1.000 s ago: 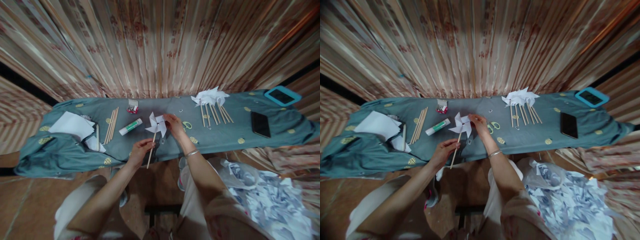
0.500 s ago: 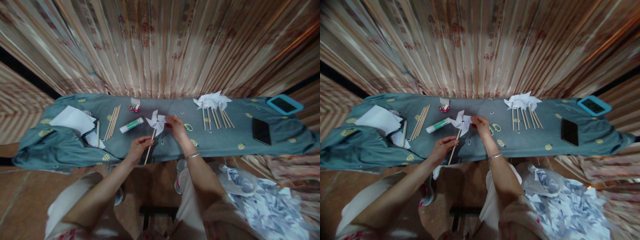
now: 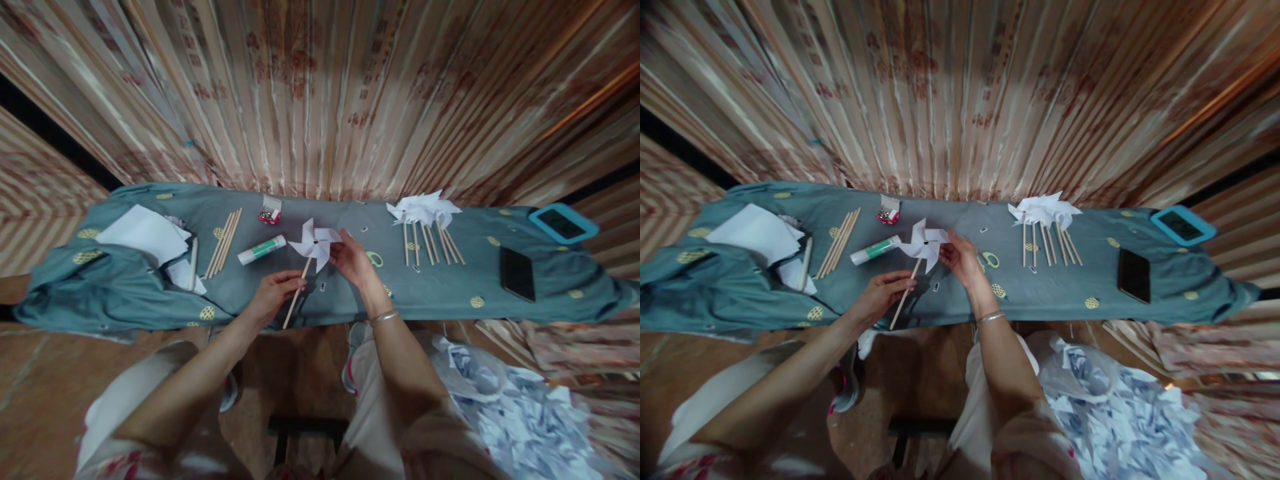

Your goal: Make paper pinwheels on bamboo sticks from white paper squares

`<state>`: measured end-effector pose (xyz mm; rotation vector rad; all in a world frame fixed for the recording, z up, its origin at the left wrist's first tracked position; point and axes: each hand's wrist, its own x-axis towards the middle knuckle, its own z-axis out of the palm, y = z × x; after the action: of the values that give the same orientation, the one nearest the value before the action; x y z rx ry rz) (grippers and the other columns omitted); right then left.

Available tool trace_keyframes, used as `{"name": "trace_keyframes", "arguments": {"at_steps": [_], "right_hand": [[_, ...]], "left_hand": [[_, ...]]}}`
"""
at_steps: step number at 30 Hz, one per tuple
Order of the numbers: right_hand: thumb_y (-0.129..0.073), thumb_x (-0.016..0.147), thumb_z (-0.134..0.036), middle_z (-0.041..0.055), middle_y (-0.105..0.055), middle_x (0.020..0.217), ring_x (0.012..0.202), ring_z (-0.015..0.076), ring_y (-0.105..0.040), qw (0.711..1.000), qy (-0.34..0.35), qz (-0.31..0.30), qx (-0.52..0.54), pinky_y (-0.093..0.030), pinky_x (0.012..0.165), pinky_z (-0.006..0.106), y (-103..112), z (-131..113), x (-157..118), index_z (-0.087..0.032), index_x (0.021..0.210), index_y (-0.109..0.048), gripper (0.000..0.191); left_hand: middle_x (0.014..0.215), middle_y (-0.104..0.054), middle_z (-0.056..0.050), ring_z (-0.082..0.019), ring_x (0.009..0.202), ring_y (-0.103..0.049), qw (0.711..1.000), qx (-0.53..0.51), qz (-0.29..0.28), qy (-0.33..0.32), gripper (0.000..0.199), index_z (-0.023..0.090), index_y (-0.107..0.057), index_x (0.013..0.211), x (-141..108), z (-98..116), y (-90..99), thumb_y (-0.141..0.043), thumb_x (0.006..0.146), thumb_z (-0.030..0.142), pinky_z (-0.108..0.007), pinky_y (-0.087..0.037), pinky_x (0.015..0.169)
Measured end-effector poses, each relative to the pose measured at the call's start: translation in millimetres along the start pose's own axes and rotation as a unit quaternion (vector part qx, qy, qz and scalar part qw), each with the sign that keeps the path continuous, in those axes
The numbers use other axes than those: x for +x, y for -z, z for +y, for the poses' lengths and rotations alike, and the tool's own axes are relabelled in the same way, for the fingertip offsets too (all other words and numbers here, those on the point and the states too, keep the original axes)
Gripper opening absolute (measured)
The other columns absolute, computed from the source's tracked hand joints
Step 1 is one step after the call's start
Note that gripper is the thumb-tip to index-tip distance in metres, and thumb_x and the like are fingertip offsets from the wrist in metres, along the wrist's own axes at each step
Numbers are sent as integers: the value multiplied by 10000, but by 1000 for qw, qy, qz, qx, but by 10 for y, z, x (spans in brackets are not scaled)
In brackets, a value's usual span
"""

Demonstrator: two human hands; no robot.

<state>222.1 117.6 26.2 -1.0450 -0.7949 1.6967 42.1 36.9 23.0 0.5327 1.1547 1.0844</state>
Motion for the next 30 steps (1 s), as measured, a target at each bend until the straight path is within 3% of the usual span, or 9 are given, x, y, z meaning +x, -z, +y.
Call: {"name": "trace_keyframes", "arguments": {"at_steps": [4,9,17,22,27,30], "right_hand": [[-596,792,-632,31,-709,705,751,178,-683,999,-25,-41,5,-551,688,275,9,-77,-33,-230,818,-617,403],[-520,831,-671,15,-693,677,665,144,-662,998,-48,-45,8,-534,646,236,3,-154,-69,-218,918,-646,479],[-455,782,-778,83,-743,901,923,221,-697,997,-35,-35,-54,-562,770,306,70,-202,-88,-199,975,-669,647],[-665,718,-668,77,-750,942,869,208,-682,994,-2,-71,-82,-559,752,301,247,-259,-137,-195,885,-730,506],[-811,637,-431,22,-735,775,671,140,-634,987,-41,-71,-137,-540,622,239,314,-234,-204,-196,818,-739,306],[-825,633,-348,5,-733,774,654,122,-633,987,-45,-72,-136,-539,605,222,306,-203,-211,-201,833,-737,264]], "left_hand": [[692,-732,-44,-99,589,-631,999,-13,-20,41,393,121,-769,754,-7,0,1,-940,411,209,-222,-508,647],[677,-732,-43,-98,571,-635,997,-20,-33,69,342,122,-769,744,-15,10,-9,-920,438,142,-197,-511,599],[682,-734,-56,-102,560,-623,996,13,-74,54,330,133,-776,748,-34,29,8,-918,455,191,-205,-499,582],[681,-734,-75,-130,578,-638,992,70,-87,58,283,143,-777,725,-44,-7,45,-900,477,203,-241,-502,620],[679,-736,-91,-126,553,-620,987,111,-95,64,274,137,-787,728,-64,-47,46,-891,482,198,-241,-492,610],[677,-735,-88,-126,555,-617,987,112,-95,64,274,139,-787,722,-75,-44,34,-893,475,195,-243,-493,612]]}}
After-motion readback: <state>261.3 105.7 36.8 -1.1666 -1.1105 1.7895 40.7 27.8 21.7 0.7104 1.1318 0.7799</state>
